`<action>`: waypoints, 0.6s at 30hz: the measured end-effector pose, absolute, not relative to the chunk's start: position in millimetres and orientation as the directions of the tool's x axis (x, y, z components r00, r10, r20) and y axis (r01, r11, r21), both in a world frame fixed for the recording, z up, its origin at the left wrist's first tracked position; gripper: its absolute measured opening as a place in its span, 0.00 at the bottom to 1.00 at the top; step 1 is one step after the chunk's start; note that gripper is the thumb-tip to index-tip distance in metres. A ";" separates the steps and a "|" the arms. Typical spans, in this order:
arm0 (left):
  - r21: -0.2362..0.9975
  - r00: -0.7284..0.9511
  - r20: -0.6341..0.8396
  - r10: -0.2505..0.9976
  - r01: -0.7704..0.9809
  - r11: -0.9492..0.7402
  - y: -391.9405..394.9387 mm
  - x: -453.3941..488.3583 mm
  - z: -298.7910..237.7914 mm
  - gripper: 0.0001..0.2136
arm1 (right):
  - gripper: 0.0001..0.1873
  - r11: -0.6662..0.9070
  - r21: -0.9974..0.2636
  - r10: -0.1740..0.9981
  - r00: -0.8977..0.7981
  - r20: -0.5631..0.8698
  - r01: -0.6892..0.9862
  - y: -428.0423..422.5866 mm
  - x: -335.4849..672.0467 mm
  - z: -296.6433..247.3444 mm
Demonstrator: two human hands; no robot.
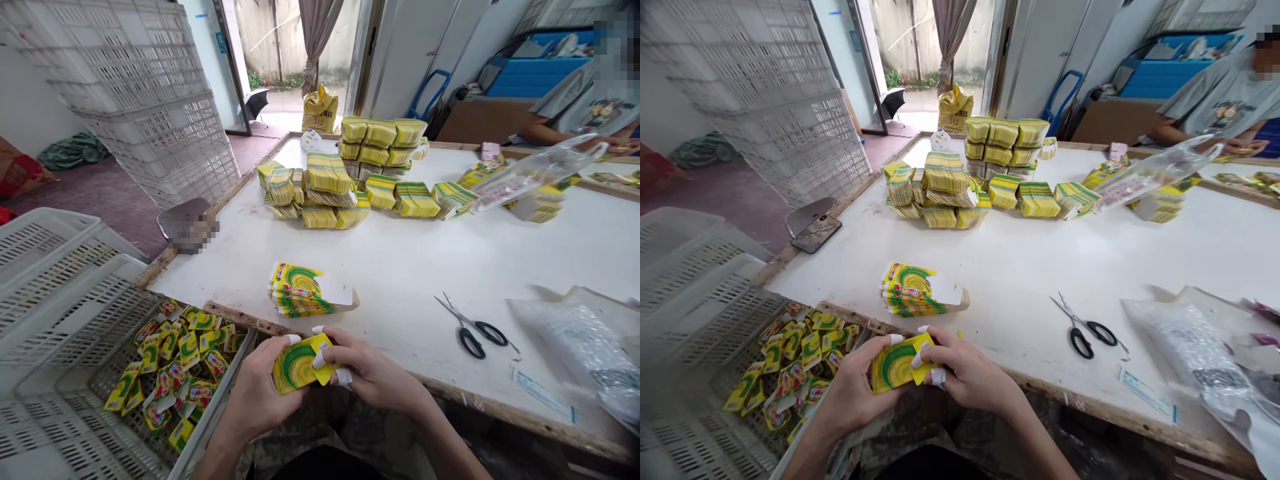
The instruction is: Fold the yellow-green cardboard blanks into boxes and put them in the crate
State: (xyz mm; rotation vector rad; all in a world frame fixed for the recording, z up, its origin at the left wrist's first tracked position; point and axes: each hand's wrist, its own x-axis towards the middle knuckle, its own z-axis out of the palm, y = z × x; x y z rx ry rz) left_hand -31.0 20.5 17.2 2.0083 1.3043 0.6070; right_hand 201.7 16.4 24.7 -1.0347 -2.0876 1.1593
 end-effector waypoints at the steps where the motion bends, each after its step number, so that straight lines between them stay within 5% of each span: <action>1: 0.737 0.400 0.034 0.916 0.609 -0.293 20.3 -31.6 17.0 0.25 | 0.11 0.339 -0.870 0.819 -0.567 0.086 0.358 15.6 200.7 23.1; 9: 0.722 0.332 0.107 0.937 0.622 -0.303 19.1 -28.3 15.0 0.24 | 0.14 0.349 -0.821 0.896 -0.418 0.150 0.452 4.2 179.4 0.9; 15: 0.752 0.370 0.049 0.928 0.597 -0.278 17.6 -29.3 17.3 0.25 | 0.11 0.378 -0.834 0.840 -0.528 0.127 0.401 6.9 193.5 15.5; 18: 0.727 0.349 0.096 0.932 0.614 -0.306 17.4 -27.0 17.5 0.25 | 0.21 0.343 -0.845 0.888 -0.436 0.148 0.411 3.0 186.8 8.3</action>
